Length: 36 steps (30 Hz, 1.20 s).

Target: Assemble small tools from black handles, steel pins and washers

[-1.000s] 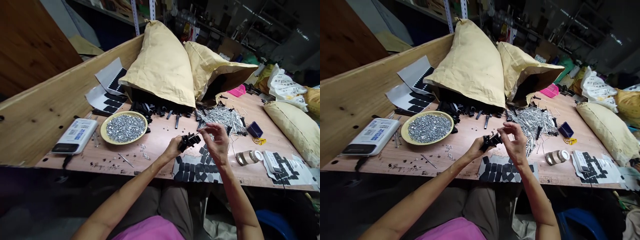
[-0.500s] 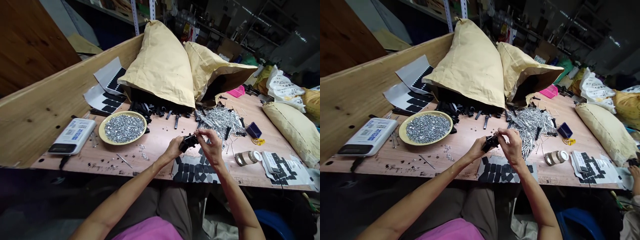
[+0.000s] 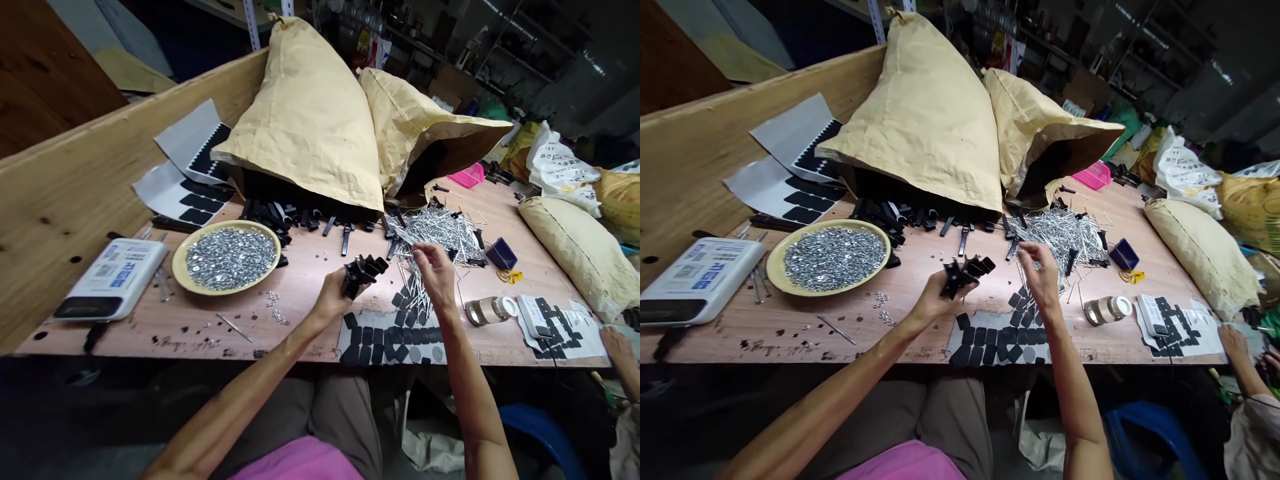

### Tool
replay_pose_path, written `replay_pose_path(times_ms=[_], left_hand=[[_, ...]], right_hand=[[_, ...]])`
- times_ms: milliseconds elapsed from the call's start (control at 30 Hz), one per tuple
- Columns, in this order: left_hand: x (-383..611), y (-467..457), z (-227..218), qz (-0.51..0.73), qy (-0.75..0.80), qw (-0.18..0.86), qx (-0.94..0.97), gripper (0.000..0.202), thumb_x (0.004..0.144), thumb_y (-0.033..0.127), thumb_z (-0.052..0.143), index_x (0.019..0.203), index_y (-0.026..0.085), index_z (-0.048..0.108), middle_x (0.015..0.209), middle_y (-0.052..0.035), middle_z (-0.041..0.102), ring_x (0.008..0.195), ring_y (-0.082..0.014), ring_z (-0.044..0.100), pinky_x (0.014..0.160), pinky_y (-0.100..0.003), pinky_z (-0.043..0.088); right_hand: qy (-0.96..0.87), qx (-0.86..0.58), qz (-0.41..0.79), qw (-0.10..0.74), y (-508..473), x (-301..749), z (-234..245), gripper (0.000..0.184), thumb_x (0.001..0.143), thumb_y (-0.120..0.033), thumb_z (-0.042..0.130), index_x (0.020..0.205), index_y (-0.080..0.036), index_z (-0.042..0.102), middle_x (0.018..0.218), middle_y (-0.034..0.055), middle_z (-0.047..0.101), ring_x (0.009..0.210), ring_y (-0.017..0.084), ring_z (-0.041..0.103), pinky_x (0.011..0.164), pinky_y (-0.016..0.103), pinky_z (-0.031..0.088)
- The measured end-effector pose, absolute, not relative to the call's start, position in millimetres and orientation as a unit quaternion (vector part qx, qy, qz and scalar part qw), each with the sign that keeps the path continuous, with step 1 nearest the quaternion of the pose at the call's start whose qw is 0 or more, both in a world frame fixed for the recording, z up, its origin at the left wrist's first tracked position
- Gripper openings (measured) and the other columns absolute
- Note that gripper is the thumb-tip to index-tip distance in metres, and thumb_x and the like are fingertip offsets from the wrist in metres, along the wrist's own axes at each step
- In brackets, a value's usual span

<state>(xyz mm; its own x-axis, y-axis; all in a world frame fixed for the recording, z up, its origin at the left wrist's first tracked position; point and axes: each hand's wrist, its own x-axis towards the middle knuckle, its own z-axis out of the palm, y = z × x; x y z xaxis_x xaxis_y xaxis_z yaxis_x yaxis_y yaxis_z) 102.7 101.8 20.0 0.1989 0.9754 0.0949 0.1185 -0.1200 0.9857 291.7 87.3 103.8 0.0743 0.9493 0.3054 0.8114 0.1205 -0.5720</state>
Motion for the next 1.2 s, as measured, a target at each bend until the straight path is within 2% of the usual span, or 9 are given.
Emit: replay_pose_path(times_ms=[133, 200, 333, 467, 567, 733, 900, 1067, 1200], left_hand=[[95.3, 106.9, 19.2, 0.461, 0.471, 0.467, 0.589, 0.024, 0.064, 0.041, 0.067, 0.066, 0.017, 0.063, 0.061, -0.0005, 0.065, 0.059, -0.0180, 0.060, 0.054, -0.026, 0.043], [96.6, 106.1, 19.6, 0.467, 0.466, 0.467, 0.589, 0.024, 0.065, 0.041, 0.067, 0.069, 0.017, 0.065, 0.064, -0.0015, 0.067, 0.061, -0.0185, 0.061, 0.055, -0.026, 0.044], [101.6, 101.5, 25.1, 0.443, 0.458, 0.473, 0.608, 0.020, 0.065, 0.037, 0.068, 0.069, 0.017, 0.067, 0.068, -0.0029, 0.069, 0.064, -0.0196, 0.063, 0.056, -0.026, 0.045], [99.8, 104.5, 31.4, 0.426, 0.484, 0.506, 0.573, 0.022, 0.067, 0.037, 0.068, 0.072, 0.016, 0.067, 0.071, -0.0039, 0.070, 0.070, -0.0212, 0.065, 0.061, -0.028, 0.047], [96.3, 106.9, 33.8, 0.417, 0.505, 0.523, 0.545, 0.022, 0.065, 0.037, 0.069, 0.071, 0.016, 0.066, 0.067, -0.0031, 0.069, 0.068, -0.0209, 0.064, 0.061, -0.028, 0.047], [98.9, 102.7, 37.3, 0.392, 0.534, 0.497, 0.561, 0.015, 0.065, 0.032, 0.067, 0.069, 0.018, 0.064, 0.062, -0.0009, 0.066, 0.062, -0.0195, 0.061, 0.055, -0.027, 0.042], [97.5, 98.9, 45.0, 0.350, 0.577, 0.450, 0.585, 0.011, 0.068, 0.030, 0.063, 0.070, 0.019, 0.063, 0.066, -0.0025, 0.067, 0.068, -0.0220, 0.063, 0.058, -0.027, 0.042], [92.6, 97.2, 58.5, 0.326, 0.610, 0.310, 0.653, 0.013, 0.074, 0.019, 0.055, 0.080, 0.020, 0.067, 0.077, -0.0068, 0.070, 0.081, -0.0257, 0.063, 0.067, -0.031, 0.044], [92.1, 102.0, 59.6, 0.329, 0.582, 0.489, 0.559, 0.010, 0.068, 0.021, 0.066, 0.077, 0.018, 0.069, 0.072, -0.0041, 0.069, 0.077, -0.0240, 0.065, 0.065, -0.029, 0.045]], right_hand=[[-0.554, -0.824, 0.116, 0.040, 101.0, 311.2, 81.7, 0.021, 0.090, -0.022, 0.050, 0.088, -0.015, 0.070, 0.090, 0.0086, 0.072, 0.082, 0.018, 0.067, 0.071, 0.028, 0.051], [-0.528, -0.841, 0.114, -0.027, 104.9, 308.4, 64.2, 0.018, 0.086, -0.020, 0.055, 0.082, -0.013, 0.072, 0.088, 0.0115, 0.073, 0.084, 0.021, 0.068, 0.071, 0.028, 0.049], [-0.504, -0.858, 0.079, -0.058, 112.8, 296.2, 37.6, 0.024, 0.087, -0.018, 0.050, 0.095, -0.010, 0.071, 0.102, 0.0189, 0.070, 0.097, 0.025, 0.067, 0.076, 0.030, 0.047], [-0.503, -0.859, 0.070, -0.066, 118.4, 292.5, 35.0, 0.029, 0.083, -0.006, 0.045, 0.097, -0.007, 0.070, 0.099, 0.0219, 0.070, 0.095, 0.026, 0.068, 0.074, 0.030, 0.045], [-0.505, -0.859, 0.061, -0.054, 114.2, 295.3, 44.5, 0.031, 0.085, -0.009, 0.042, 0.105, -0.010, 0.066, 0.096, 0.0185, 0.071, 0.089, 0.024, 0.068, 0.071, 0.029, 0.044], [-0.552, -0.831, 0.049, 0.042, 101.8, 301.6, 64.5, 0.037, 0.087, -0.016, 0.038, 0.120, -0.015, 0.054, 0.091, 0.0080, 0.071, 0.081, 0.020, 0.065, 0.067, 0.027, 0.042], [-0.549, -0.831, 0.065, -0.060, 101.9, 295.8, 64.4, 0.033, 0.093, -0.025, 0.035, 0.107, -0.016, 0.064, 0.101, 0.0121, 0.070, 0.091, 0.020, 0.065, 0.069, 0.026, 0.042], [-0.565, -0.812, 0.093, -0.111, 104.7, 274.0, 46.3, 0.022, 0.086, -0.022, 0.053, 0.094, -0.011, 0.070, 0.094, 0.0163, 0.071, 0.089, 0.023, 0.068, 0.069, 0.027, 0.045], [-0.607, -0.781, 0.082, -0.122, 97.8, 254.6, 36.0, 0.028, 0.083, -0.001, 0.046, 0.097, -0.009, 0.069, 0.101, 0.0180, 0.069, 0.095, 0.022, 0.066, 0.077, 0.029, 0.046]])
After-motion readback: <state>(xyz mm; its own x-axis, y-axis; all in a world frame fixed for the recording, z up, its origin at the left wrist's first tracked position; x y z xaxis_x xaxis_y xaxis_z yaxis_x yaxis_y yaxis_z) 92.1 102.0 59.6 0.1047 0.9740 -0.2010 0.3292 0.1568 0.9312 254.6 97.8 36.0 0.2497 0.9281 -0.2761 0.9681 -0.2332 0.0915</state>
